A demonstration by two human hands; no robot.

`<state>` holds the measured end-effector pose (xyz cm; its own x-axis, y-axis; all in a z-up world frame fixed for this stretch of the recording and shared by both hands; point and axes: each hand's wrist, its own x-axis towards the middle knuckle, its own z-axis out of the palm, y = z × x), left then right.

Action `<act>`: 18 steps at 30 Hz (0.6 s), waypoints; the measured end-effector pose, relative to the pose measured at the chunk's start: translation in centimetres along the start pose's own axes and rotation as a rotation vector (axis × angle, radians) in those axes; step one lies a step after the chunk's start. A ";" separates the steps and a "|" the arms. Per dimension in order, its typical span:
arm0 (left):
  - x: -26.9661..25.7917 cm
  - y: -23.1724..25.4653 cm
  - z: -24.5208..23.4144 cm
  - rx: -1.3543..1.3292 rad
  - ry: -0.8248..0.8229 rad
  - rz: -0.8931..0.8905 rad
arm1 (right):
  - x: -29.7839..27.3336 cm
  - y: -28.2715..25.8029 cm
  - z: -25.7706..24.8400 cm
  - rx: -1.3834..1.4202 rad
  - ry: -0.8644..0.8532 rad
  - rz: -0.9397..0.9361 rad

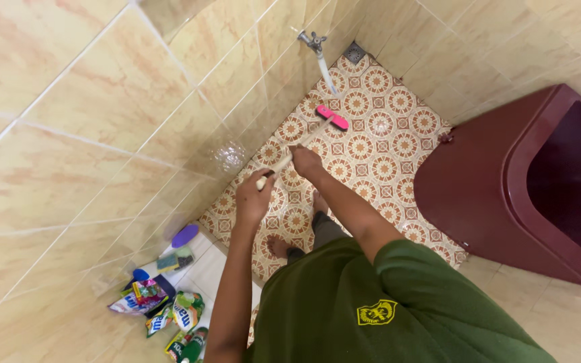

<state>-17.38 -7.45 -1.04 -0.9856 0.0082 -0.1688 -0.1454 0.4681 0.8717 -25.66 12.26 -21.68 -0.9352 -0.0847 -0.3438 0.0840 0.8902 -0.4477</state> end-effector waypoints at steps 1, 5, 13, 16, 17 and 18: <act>0.4 -0.2 0.9 0.001 0.001 0.001 | 0.7 1.1 0.1 -0.010 0.033 0.017; 2.0 -0.1 3.7 0.091 0.006 0.085 | 2.5 4.0 -0.9 -0.054 -0.041 0.094; 4.7 4.4 3.5 0.055 0.114 0.112 | 2.3 2.2 -7.8 -0.004 -0.149 0.030; 5.9 6.2 2.8 0.068 0.168 0.149 | 2.1 1.5 -9.3 0.050 -0.076 -0.026; 6.2 6.7 2.8 0.092 0.221 0.169 | 2.2 1.4 -9.5 0.053 -0.073 -0.023; 6.5 7.2 2.8 0.117 0.275 0.191 | 2.3 1.3 -9.6 0.050 -0.073 -0.021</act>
<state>-24.57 -1.52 2.85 -0.9827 -0.1249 0.1364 0.0394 0.5792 0.8142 -31.02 17.55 -15.19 -0.9093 -0.1374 -0.3927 0.0834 0.8646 -0.4956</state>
